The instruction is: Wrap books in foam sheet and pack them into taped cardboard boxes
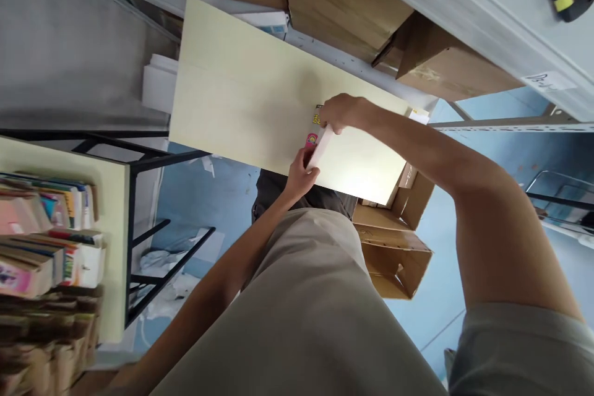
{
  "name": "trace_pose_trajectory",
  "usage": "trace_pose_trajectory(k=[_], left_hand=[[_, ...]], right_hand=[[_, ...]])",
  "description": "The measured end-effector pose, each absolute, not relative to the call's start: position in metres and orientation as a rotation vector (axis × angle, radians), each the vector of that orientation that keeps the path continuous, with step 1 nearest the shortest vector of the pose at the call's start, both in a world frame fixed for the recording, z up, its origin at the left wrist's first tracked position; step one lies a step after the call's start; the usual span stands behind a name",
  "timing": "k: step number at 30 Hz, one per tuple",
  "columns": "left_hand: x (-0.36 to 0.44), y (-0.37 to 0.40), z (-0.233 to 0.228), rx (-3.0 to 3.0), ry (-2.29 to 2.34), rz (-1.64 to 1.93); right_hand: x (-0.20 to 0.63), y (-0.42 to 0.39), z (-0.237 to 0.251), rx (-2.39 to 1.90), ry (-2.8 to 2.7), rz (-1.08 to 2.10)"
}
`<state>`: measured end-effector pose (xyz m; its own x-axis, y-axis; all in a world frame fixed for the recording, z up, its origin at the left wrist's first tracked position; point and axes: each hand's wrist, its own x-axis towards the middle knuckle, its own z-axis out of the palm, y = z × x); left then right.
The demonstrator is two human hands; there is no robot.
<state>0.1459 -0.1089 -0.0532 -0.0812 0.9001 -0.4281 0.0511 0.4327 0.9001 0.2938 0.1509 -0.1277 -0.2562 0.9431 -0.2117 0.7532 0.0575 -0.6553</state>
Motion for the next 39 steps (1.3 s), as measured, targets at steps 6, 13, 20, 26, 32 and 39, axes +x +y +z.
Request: trace_pose_trajectory(k=[6, 13, 20, 26, 32, 39], left_hand=[[0.115, -0.137, -0.050, 0.591, 1.704, 0.966], [0.083, -0.136, -0.088, 0.077, 1.705, 1.063], [0.040, -0.121, -0.113, 0.242, 1.892, 0.788], [0.003, -0.105, -0.082, 0.883, 2.146, -0.157], [-0.020, -0.057, -0.065, 1.354, 2.076, -0.046], [-0.026, -0.010, -0.096, 1.248, 1.875, 0.103]], right_hand=[[0.258, 0.221, -0.122, -1.709, -2.299, 1.481], [0.199, 0.207, -0.139, -1.369, -2.328, 1.598], [0.155, 0.147, -0.174, -1.374, -2.423, 1.283], [0.141, 0.106, -0.132, -1.770, -2.496, 1.037], [0.200, 0.020, -0.095, -2.092, -1.824, 1.055], [0.198, -0.039, -0.103, -2.088, -0.932, 1.531]])
